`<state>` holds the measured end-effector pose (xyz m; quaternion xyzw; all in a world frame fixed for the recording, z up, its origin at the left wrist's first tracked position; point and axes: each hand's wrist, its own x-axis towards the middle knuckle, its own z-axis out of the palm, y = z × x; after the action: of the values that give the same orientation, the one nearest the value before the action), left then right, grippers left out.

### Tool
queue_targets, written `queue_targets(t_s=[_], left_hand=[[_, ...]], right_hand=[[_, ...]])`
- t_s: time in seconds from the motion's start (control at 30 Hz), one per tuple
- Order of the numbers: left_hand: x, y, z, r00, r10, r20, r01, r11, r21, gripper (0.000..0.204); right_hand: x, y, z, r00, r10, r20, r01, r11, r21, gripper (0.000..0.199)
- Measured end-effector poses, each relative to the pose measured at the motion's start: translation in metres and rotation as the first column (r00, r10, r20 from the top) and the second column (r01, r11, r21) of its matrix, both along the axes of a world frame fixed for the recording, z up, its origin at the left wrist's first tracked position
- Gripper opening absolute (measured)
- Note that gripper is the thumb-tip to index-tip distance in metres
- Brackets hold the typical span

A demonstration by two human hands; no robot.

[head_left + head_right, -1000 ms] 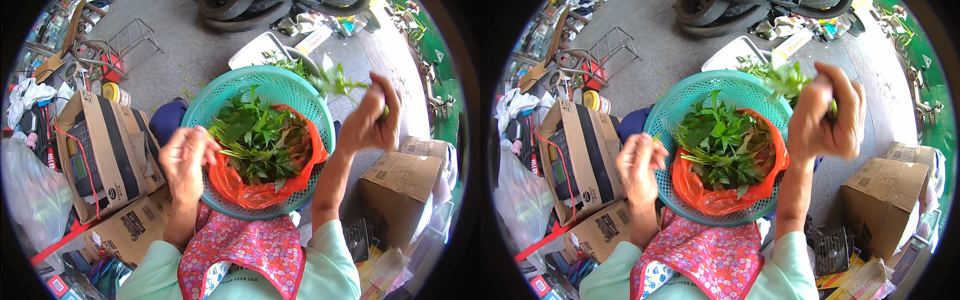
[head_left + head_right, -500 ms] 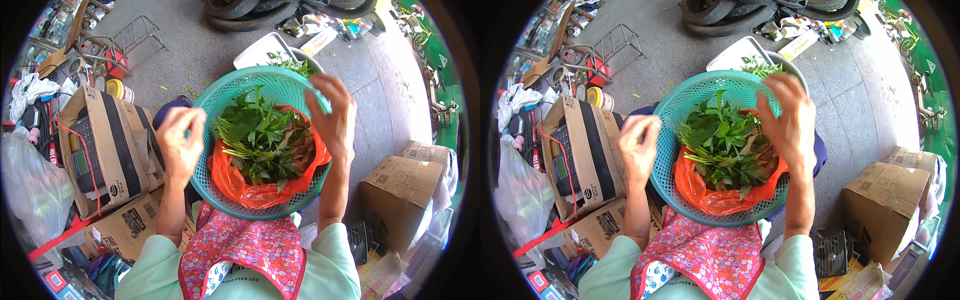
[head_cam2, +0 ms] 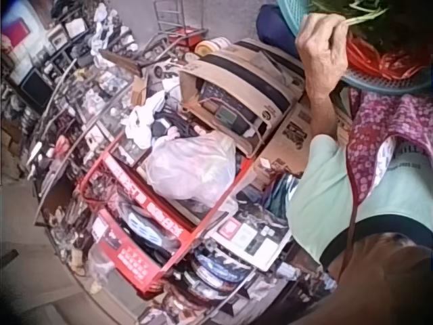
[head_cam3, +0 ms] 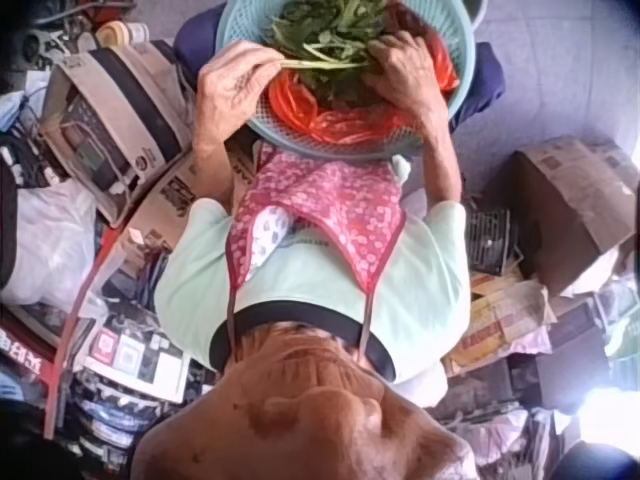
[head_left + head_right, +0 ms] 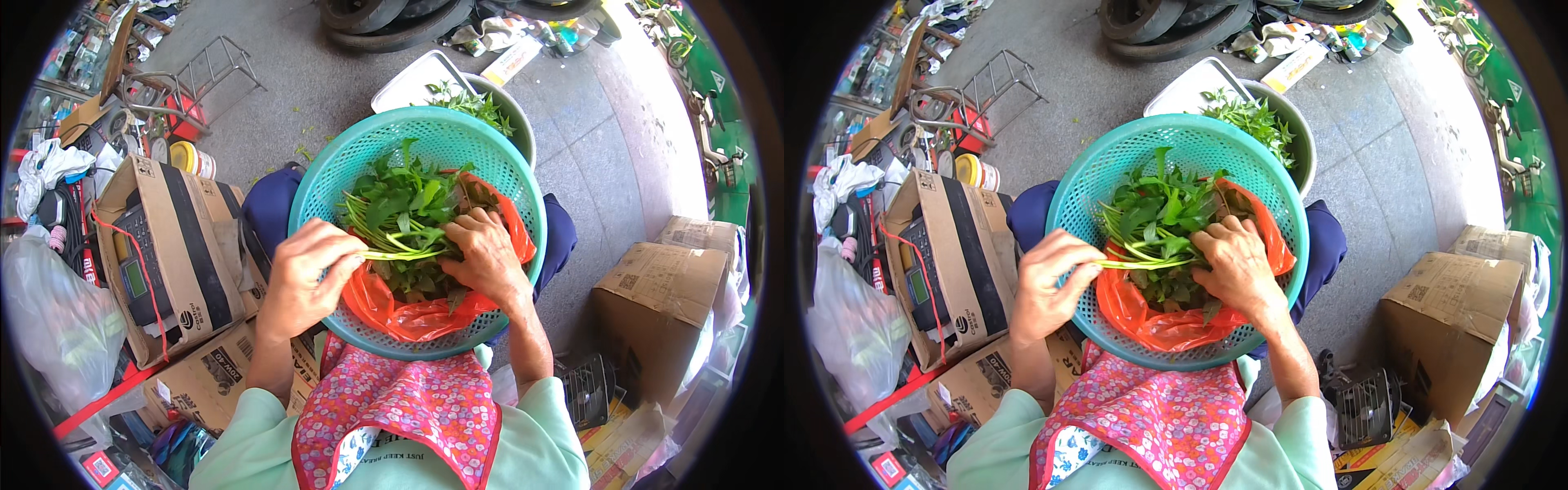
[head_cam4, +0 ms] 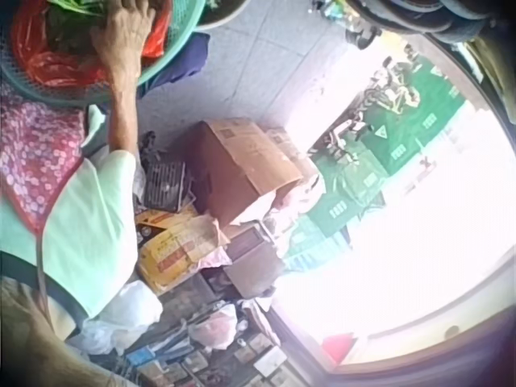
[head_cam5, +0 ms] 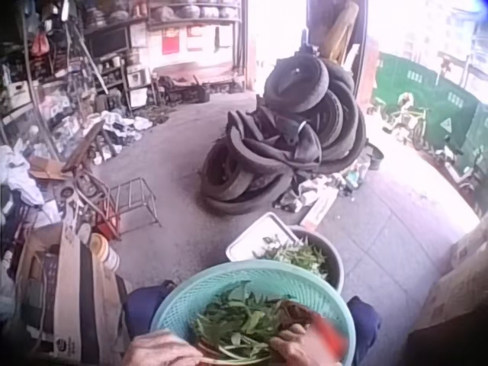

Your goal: The person sits on the ground and sorts leafy green vegetables by hand, picking up stems, removing leaves, and placing them into a green basket lined with a red plastic bag. The person repeatedly handles individual stems and leaves throughout the clip.

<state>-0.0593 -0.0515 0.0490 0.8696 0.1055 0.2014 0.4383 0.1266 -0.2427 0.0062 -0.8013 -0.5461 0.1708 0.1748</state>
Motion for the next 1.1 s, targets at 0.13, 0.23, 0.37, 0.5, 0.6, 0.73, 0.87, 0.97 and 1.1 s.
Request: queue_targets(t_s=[0.13,0.23,0.37,0.5,0.6,0.73,0.87,0.97,1.1], left_hand=[[-0.01,0.014,0.016,0.985,0.045,0.167,0.069,0.783,-0.618,0.01],[-0.01,0.018,0.01,0.976,0.084,0.202,0.122,0.557,-0.822,0.015],[-0.004,0.005,-0.002,0.995,0.079,0.067,0.025,0.442,-0.897,0.016],[0.001,-0.01,-0.013,0.988,0.124,-0.095,-0.143,0.478,-0.867,0.014],[0.01,-0.025,-0.008,0.979,0.147,-0.139,-0.197,0.543,-0.816,0.018],[0.014,-0.036,0.005,0.98,0.135,-0.143,-0.195,0.563,-0.803,0.02],[0.013,-0.037,0.009,0.976,0.217,0.024,-0.163,0.797,-0.581,0.018],[0.012,-0.029,0.01,0.975,0.165,0.147,-0.101,0.923,-0.371,0.011],[0.014,-0.032,0.006,0.972,0.181,0.149,-0.146,0.965,-0.22,0.009]], right_hand=[[0.01,-0.018,-0.01,0.996,-0.046,0.071,0.031,0.979,0.203,0.027],[0.009,-0.027,0.007,0.987,-0.085,-0.134,0.102,0.987,0.122,0.028],[0.016,-0.03,0.053,0.986,-0.093,-0.136,0.1,0.994,0.05,0.021],[-0.001,-0.037,0.091,0.939,-0.336,-0.068,0.335,0.861,0.383,0.016],[-0.021,-0.018,0.1,0.967,-0.253,0.019,0.21,0.842,0.497,0.028],[-0.033,0.014,0.07,0.999,0.027,0.039,-0.044,0.852,0.522,0.044],[-0.038,0.018,0.051,0.936,0.057,-0.347,0.139,0.846,0.515,0.032],[-0.043,0.017,0.05,0.793,0.044,-0.608,0.243,0.892,0.382,0.027],[-0.042,0.016,0.053,0.819,0.041,-0.573,0.215,0.903,0.372,0.025]])
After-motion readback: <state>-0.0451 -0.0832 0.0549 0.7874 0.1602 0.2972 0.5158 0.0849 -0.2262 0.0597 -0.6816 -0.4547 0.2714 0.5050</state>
